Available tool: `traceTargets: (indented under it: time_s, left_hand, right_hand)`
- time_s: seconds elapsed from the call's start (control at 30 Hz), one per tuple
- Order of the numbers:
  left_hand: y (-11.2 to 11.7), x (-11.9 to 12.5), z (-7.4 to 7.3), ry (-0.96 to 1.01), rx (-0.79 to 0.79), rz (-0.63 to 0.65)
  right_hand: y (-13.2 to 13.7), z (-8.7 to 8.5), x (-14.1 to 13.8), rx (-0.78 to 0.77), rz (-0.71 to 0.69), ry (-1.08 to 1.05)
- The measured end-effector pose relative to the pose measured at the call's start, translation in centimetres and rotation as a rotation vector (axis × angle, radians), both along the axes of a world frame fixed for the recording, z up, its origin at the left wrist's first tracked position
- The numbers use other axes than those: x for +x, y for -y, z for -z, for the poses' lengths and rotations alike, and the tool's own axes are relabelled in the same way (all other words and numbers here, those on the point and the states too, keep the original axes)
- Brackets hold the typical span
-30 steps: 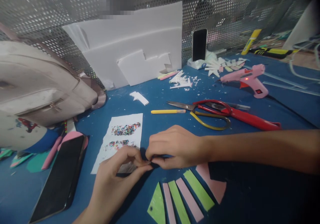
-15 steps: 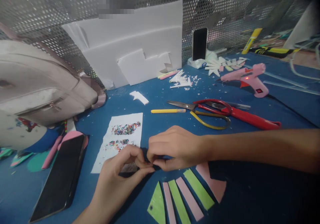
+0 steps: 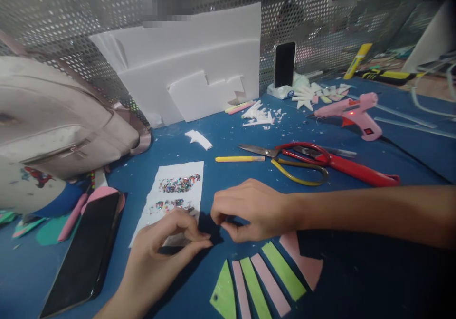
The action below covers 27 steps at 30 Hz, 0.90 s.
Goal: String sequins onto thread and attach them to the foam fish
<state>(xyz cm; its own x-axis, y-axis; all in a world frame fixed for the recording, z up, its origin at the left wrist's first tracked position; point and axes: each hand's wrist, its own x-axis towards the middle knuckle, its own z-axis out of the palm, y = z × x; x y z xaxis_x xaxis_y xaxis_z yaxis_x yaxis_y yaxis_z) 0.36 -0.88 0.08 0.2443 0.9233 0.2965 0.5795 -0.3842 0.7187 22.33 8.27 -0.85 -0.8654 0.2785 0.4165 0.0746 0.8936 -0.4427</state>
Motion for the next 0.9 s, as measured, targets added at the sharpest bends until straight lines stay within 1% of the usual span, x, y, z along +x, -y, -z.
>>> traceTargets:
  time_s: [0.17, 0.37, 0.67, 0.8, 0.9]
  left_hand:
    - [-0.11, 0.28, -0.23, -0.023, 0.03, -0.015]
    - [-0.16, 0.47, -0.34, -0.056, 0.06, -0.003]
    - [0.07, 0.58, -0.19, -0.099, 0.092, -0.006]
    - [0.28, 0.49, 0.02, -0.119, 0.135, -0.02]
    - [0.39, 0.37, 0.07, -0.1, 0.134, -0.041]
  right_hand:
    - [-0.14, 0.18, 0.03, 0.033, -0.016, -0.02]
    - [-0.25, 0.05, 0.03, 0.081, -0.046, -0.063]
    - [-0.22, 0.31, 0.08, 0.151, -0.026, -0.043]
    - [-0.13, 0.3, -0.07, 0.136, -0.018, -0.082]
    - [-0.02, 0.29, -0.07, 0.082, -0.007, -0.105]
